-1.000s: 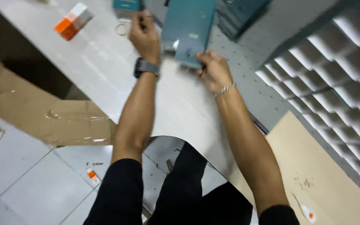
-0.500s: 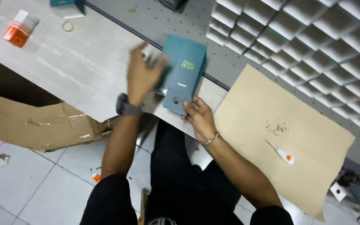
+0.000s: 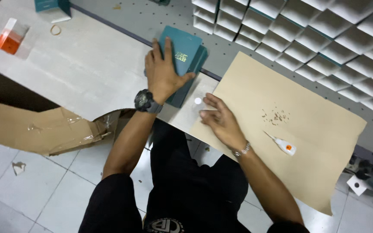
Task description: The person assembles small teal boxes by applying glue to the inner flaps with a white applicator and folding the sides to close them. The person repeats this process for multiple boxes, stacking the finished ones on the table.
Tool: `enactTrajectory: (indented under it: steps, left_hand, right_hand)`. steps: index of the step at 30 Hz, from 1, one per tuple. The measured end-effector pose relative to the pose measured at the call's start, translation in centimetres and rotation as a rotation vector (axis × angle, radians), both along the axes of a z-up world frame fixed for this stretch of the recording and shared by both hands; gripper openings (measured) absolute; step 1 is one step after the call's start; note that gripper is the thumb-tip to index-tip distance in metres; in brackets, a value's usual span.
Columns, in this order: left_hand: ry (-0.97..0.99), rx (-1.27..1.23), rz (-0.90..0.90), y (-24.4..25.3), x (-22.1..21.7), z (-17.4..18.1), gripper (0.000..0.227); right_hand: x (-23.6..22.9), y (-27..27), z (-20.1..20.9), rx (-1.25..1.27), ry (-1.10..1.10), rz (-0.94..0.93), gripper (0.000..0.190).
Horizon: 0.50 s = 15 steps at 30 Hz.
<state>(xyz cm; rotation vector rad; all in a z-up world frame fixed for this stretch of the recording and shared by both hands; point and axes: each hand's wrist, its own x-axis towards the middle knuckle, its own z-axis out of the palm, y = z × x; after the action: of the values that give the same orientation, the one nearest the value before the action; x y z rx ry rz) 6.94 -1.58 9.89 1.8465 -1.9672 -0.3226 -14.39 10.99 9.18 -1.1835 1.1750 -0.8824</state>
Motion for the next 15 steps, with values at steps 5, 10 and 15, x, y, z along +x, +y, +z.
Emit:
enactTrajectory:
  steps: [5, 10, 15]
  left_hand:
    - [0.118, -0.186, -0.206, 3.9, -1.1, 3.2, 0.138]
    - [0.608, -0.067, -0.801, 9.7, -5.3, 3.7, 0.141]
    - [0.807, 0.127, -0.773, 13.4, -7.2, 3.4, 0.127]
  right_hand:
    - [-5.4, 0.8, 1.0, -0.214, 0.009, -0.073, 0.077]
    - [-6.5, 0.9, 3.7, -0.551, -0.120, 0.052, 0.163]
    - [-7.2, 3.1, 2.9, -0.508, -0.104, -0.128, 0.132]
